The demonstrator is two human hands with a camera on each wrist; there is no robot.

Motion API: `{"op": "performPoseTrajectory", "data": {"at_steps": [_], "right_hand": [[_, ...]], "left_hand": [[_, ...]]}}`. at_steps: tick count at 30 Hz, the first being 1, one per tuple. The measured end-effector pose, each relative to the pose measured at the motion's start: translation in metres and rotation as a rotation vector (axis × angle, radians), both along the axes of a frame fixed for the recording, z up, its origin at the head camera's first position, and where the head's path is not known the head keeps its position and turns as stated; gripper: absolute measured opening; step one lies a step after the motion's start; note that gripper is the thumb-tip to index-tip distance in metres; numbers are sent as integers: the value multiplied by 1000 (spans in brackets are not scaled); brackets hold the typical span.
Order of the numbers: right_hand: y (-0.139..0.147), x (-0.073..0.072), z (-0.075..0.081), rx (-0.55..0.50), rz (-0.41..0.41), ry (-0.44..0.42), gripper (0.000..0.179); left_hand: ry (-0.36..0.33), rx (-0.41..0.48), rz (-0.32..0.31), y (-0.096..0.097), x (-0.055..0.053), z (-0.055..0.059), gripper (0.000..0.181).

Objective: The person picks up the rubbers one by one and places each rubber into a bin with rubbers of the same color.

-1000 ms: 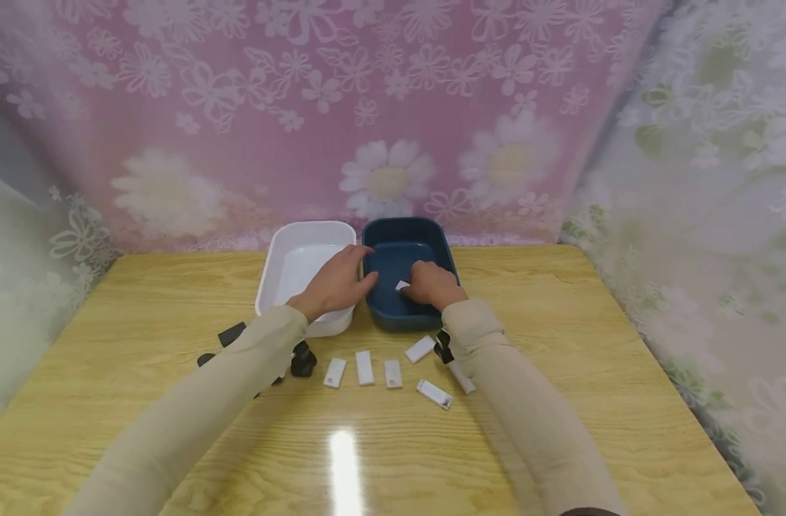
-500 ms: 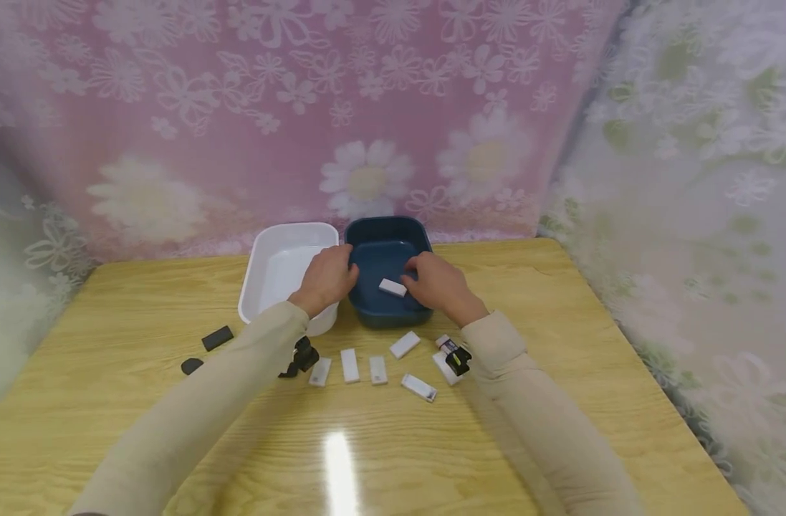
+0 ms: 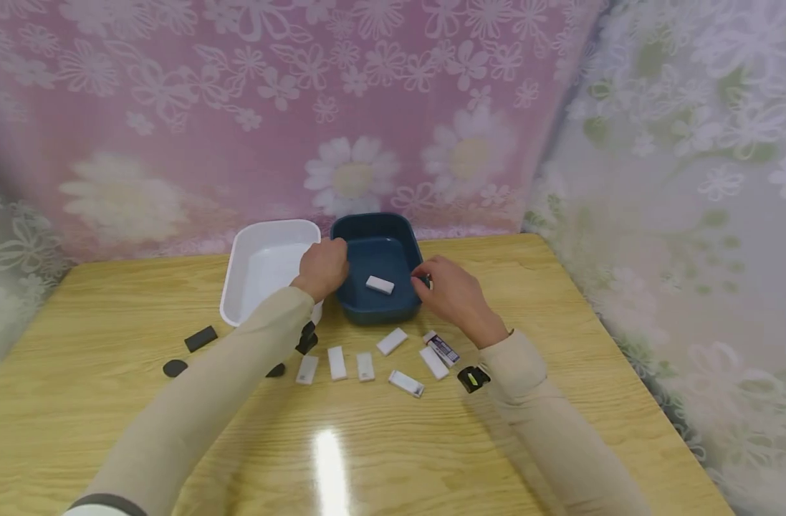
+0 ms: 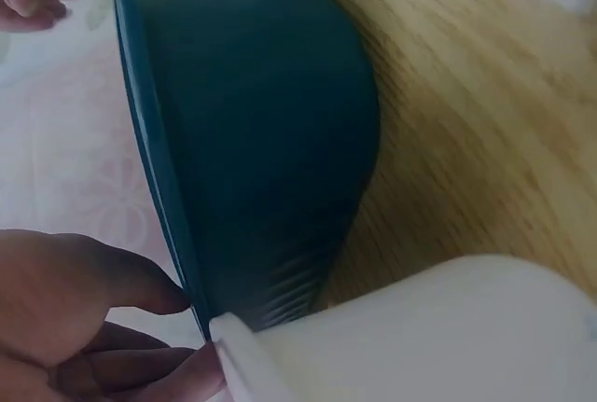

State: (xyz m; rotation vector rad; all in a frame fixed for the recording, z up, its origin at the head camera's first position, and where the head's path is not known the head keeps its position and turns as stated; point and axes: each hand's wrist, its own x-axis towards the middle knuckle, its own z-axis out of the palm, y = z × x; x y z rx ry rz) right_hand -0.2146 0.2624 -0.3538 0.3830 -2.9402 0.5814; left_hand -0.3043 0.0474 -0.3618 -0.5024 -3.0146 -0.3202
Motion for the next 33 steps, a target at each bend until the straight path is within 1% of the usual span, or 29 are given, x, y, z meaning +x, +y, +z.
{"op": "performPoseTrajectory", "data": {"at_steps": [6,9,13,16,20,23,25,27,28,31,33], "right_hand": [[14,9,-4,-9,-40,-3,26],[24,11,-6,-9,-60,-5,26],[38,15,-7,-9,-89,-44,27],[48,21,-8,-11,-106,-86,28],[57,29,-11,-5,-102,-138,29],[59,34,-14,-22,-64,-227,31],[58,37,-16,-38,-32,-299,31],[53,41,-19,-50,-5,-356,30],[50,43,-20,-47,7,-376,30],[41,50,-23,-25,20,-404,27],[36,54,-24,-8,19,-416,26]], "left_hand": [[-18,20,-12,-6,-4,-1,14],[-14,27,-11,-10,-7,-1,14],[-41,41,-34,-11,-8,-1,15],[-76,60,-57,-8,-9,0,15],[-128,94,-17,-4,-11,1,13],[-178,90,16,-2,-13,2,15],[-214,79,23,-1,-13,3,17],[-234,66,40,0,-13,3,19],[-241,66,57,0,-14,2,19],[-263,82,105,1,-14,1,21],[-266,96,122,2,-15,0,21]]}}
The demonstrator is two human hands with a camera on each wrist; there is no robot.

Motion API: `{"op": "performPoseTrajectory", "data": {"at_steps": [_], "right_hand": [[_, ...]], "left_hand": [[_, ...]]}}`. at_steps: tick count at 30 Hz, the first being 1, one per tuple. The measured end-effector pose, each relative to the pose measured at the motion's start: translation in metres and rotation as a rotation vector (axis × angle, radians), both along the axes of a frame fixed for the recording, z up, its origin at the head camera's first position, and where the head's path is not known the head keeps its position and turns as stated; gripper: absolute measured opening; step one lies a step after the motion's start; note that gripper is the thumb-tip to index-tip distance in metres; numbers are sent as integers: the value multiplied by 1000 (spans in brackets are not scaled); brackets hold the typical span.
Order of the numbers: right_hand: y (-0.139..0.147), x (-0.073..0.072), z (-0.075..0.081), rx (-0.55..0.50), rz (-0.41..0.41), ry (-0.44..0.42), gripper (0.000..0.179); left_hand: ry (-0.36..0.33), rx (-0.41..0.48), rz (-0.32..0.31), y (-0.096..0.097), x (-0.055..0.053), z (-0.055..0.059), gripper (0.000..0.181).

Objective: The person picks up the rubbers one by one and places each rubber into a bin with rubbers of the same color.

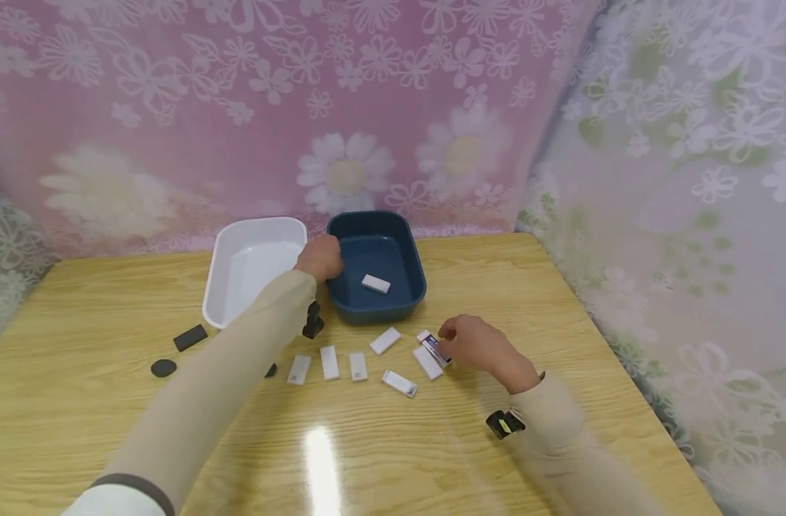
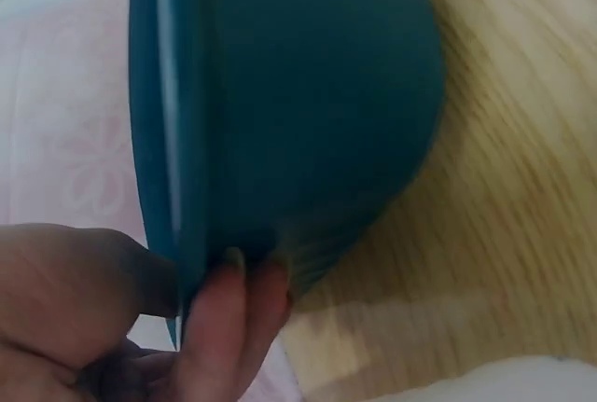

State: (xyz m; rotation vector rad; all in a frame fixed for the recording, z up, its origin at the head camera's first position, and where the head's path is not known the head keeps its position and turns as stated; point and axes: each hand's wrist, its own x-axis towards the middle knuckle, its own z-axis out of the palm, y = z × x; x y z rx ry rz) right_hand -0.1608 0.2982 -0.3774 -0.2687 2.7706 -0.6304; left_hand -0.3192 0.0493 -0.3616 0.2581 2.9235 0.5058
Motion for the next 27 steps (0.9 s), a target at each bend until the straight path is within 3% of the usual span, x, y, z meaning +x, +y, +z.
{"op": "performPoseTrajectory", "data": {"at_steps": [11,19,27], "right_hand": [[-16,9,-11,56,-21,6,23],[-12,6,-16,58,-21,64,23],[-14,2,-11,123,1,63,20]], "left_hand": [[-36,-19,59,3,-3,-7,25],[-37,12,216,16,-3,-12,38],[-27,28,233,18,-4,-12,37]]}}
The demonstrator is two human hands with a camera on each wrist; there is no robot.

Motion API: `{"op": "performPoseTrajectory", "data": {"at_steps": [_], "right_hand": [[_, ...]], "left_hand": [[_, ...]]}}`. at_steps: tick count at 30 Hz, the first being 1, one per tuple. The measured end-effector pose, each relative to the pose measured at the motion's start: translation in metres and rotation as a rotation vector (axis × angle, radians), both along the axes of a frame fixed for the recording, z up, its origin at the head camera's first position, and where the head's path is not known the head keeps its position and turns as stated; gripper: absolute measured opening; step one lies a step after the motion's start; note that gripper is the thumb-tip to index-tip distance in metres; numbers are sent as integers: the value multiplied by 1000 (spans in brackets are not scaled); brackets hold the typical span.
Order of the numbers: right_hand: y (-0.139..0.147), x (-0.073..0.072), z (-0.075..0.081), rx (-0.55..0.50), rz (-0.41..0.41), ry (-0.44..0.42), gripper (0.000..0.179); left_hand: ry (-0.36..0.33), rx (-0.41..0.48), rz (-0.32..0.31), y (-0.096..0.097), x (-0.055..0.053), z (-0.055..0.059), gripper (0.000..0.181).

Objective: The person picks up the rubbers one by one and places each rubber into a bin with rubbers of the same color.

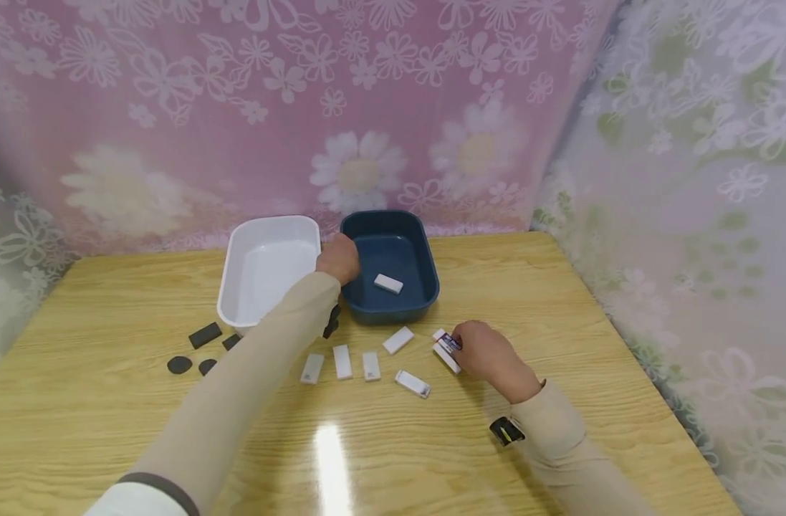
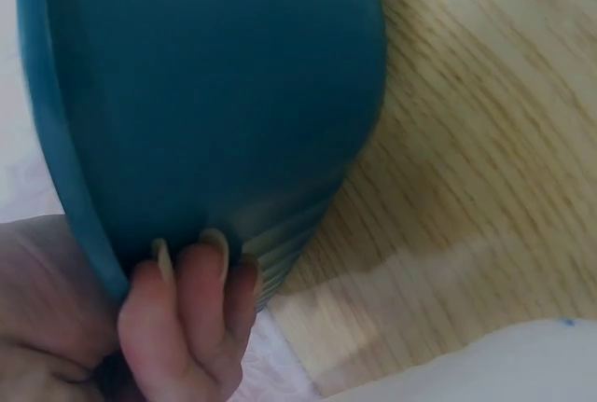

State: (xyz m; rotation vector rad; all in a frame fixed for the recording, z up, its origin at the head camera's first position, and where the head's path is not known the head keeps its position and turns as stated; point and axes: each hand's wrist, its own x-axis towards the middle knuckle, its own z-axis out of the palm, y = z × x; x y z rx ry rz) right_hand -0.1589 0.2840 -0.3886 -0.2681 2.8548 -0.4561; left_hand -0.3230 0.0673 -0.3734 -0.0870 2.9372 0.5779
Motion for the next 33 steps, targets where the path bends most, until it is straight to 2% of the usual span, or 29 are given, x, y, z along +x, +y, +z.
{"op": "performPoseTrajectory", "data": {"at_steps": [6,13,15,19,20,22,26,27,30,33], "right_hand": [[8,-3,2,-44,-10,-28,20],[13,-5,6,-37,-34,-29,17],[12,-4,5,-37,-54,-25,14],[10,0,2,-21,-56,19,11],[9,1,1,-16,-53,38,11],[9,2,0,-9,-44,76,12],[9,3,-4,-12,-22,109,15],[9,3,-4,-16,-14,109,16],[8,2,-7,-44,10,102,15],[7,0,-8,-71,21,89,14]], "left_hand": [[27,-77,-85,3,-2,0,48],[46,-61,-100,10,-5,-1,54],[31,-65,-94,11,-7,-4,53],[6,-131,-105,13,-14,-12,54],[32,-154,-117,14,-21,-21,54],[31,-173,-129,14,-22,-22,57],[42,-155,-124,11,-14,-16,55],[17,-147,-119,9,-6,-7,54],[43,-130,-103,4,3,-3,50],[56,-124,-99,0,7,-2,51]]}}
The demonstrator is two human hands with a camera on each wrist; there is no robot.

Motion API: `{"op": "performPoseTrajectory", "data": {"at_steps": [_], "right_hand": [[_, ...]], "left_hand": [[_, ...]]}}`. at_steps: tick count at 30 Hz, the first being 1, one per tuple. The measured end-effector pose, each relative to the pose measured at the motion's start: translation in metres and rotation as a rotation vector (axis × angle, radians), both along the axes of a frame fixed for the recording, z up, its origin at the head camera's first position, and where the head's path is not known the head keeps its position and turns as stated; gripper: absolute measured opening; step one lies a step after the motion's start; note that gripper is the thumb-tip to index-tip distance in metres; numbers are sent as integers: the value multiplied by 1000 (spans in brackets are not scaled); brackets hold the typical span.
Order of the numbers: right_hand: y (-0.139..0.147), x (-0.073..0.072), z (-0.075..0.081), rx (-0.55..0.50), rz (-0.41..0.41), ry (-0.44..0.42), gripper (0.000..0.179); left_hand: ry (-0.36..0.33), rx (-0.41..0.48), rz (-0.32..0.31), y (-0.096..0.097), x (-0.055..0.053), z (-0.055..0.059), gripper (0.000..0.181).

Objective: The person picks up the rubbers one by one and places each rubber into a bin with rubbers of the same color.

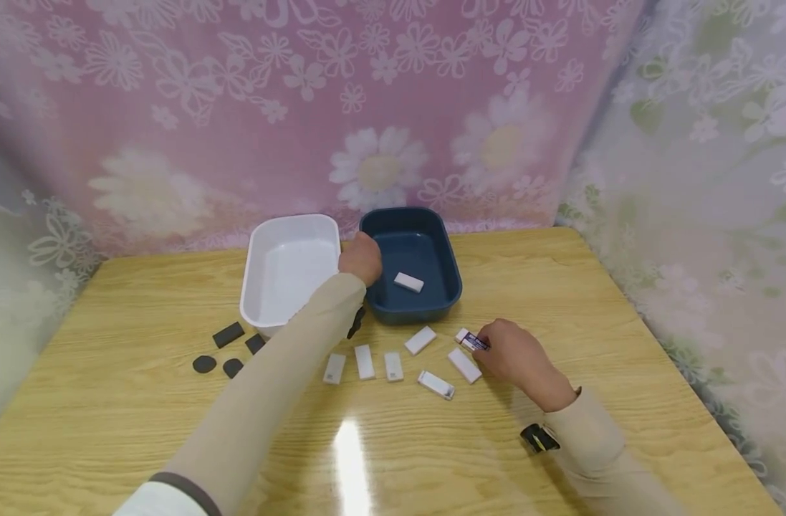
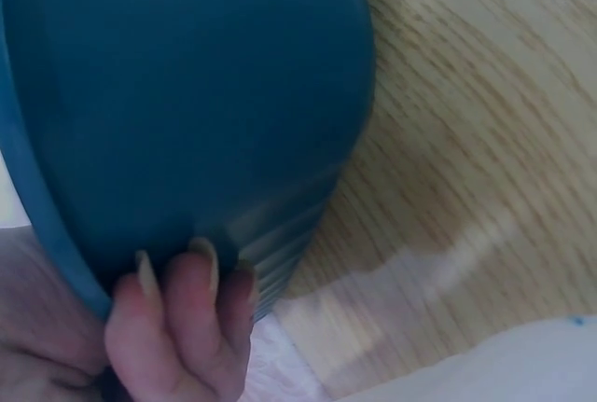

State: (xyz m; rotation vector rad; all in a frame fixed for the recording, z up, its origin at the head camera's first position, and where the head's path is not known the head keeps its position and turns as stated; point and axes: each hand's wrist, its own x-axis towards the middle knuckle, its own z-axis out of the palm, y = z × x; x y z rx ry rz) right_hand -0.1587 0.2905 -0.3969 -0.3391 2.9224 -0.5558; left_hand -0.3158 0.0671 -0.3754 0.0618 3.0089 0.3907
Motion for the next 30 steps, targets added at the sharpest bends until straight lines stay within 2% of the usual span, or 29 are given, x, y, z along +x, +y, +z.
{"op": "performPoseTrajectory", "data": {"at_steps": [3,6,10,15,19,22,30], "right_hand": [[0,1,2,-10,-14,-3,15],[0,5,10,-25,-26,35,16],[0,9,30,-54,-33,77,20],[3,5,59,-82,-43,113,26],[-1,-10,73,-98,-25,166,30],[-8,-23,75,-124,-13,178,32],[-27,-63,58,-179,24,176,28]], "left_hand": [[2,-1,-3,-1,-1,-2,53],[-3,1,13,1,-3,-5,53],[-5,10,39,2,-8,-8,52],[-2,10,40,1,-11,-10,51],[-9,-3,34,0,-12,-9,54],[-8,-8,42,0,-11,-7,56],[-1,-26,67,1,-6,-5,51]]}}
